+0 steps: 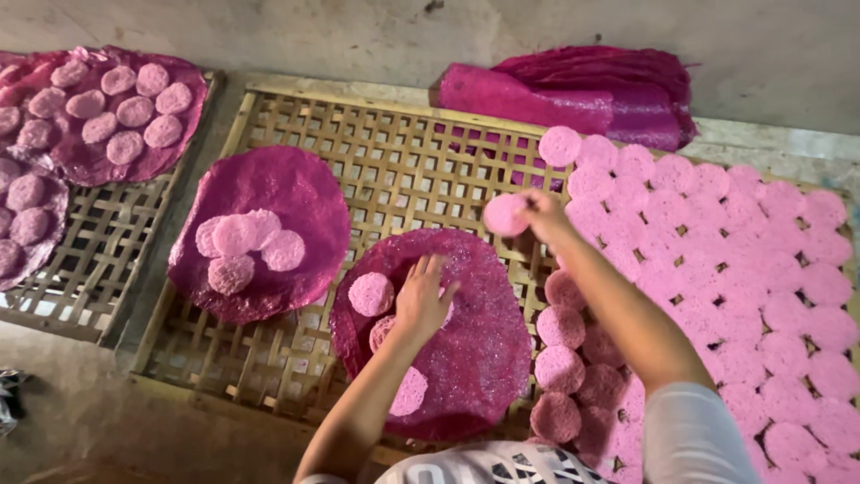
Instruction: The person arranges pink circular decorative items onto a pink mesh base placed on a bamboo lattice tray. They pick up the items one by one and place them in a pattern on the mesh, repeating this process across multiple sections of the tray.
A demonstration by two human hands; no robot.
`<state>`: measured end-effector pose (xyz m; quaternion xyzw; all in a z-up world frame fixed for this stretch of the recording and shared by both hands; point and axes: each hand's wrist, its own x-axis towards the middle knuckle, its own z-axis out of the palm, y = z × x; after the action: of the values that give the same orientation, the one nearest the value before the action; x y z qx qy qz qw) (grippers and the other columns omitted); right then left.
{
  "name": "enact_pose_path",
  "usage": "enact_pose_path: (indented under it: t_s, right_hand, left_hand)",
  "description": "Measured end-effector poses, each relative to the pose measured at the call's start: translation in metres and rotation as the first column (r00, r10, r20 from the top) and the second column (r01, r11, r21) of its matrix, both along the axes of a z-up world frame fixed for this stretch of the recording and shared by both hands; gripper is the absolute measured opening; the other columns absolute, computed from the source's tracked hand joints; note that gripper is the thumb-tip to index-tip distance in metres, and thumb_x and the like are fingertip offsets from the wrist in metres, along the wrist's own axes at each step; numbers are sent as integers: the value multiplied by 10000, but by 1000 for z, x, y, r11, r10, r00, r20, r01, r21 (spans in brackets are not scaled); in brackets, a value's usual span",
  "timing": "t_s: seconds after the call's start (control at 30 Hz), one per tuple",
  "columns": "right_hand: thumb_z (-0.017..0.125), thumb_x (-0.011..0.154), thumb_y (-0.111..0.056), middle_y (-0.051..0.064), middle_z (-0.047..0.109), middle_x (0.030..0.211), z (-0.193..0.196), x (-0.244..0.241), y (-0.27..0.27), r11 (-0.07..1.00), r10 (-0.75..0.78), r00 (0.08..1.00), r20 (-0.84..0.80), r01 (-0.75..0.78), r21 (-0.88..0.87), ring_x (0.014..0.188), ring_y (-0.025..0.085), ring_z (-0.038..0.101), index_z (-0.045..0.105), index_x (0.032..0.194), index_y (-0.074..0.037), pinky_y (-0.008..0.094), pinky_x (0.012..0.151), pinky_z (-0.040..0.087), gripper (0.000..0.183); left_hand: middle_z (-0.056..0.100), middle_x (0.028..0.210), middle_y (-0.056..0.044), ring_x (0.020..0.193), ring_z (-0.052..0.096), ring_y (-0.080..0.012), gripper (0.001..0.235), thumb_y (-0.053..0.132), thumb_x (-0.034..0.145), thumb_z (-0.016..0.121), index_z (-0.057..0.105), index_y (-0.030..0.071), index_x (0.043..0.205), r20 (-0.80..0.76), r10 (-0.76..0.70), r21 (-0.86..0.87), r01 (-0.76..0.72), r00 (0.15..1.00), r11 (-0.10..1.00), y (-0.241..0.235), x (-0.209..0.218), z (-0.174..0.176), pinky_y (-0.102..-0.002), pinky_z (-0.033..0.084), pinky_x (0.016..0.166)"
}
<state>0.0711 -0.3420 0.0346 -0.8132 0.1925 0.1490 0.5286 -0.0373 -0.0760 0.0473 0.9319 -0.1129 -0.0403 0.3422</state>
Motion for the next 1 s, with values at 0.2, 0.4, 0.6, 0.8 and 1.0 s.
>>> enact_pose_path:
  t_s: [0.2,0.4,0.6,0.8,1.0]
  right_hand:
    - [641,919,-13,187,725,1288,-45,58,-74,914,107,935,339,42,-404,1204,297,711,655,1319,-129,390,1085,569,417]
    - [727,808,-45,299,626,1267,-55,72,-73,430,489,742,458,252,-867,1238,436,564,613,1278,92,480,1094,472,503]
    - [592,926,-110,25,733,1127,-1,-52,26,932,351,935,44,-344,-113,807,173,763,722,940,-26,361,728,614,155]
    - [590,954,-149,115,760,1120,-20,-121,62,924,289,925,-246,-201,326,1024,208,731,701,1174,-62,351,856,635,262]
    - [651,948,-62,136,740,1122,-69,-33,-28,980,-108,994,-11,108,168,956,242,683,671,1278,-121,376,835,592,336]
  left_hand:
    - [601,1249,-149,1167,577,-363,558,182,823,769,554,62,1323,0,-12,268,12,1000,963,30,-25,-18,-486,466,983]
    - [669,1145,-119,1165,592,-350,419,263,806,800,642,91,1155,-76,41,327,-13,996,945,41,-23,-26,-522,444,985]
    - [737,1005,-165,950,710,-388,275,237,892,761,655,76,1088,-172,18,61,-8,985,998,38,-29,-19,-510,560,828]
    - [747,1018,-154,894,759,-243,284,148,893,720,602,2,1107,-293,-152,-493,-13,944,870,3,-39,-4,-279,613,752]
    - [533,1332,-186,1255,481,-345,547,231,884,754,517,17,1327,-1,232,178,-228,973,957,93,-18,-6,-500,462,1014]
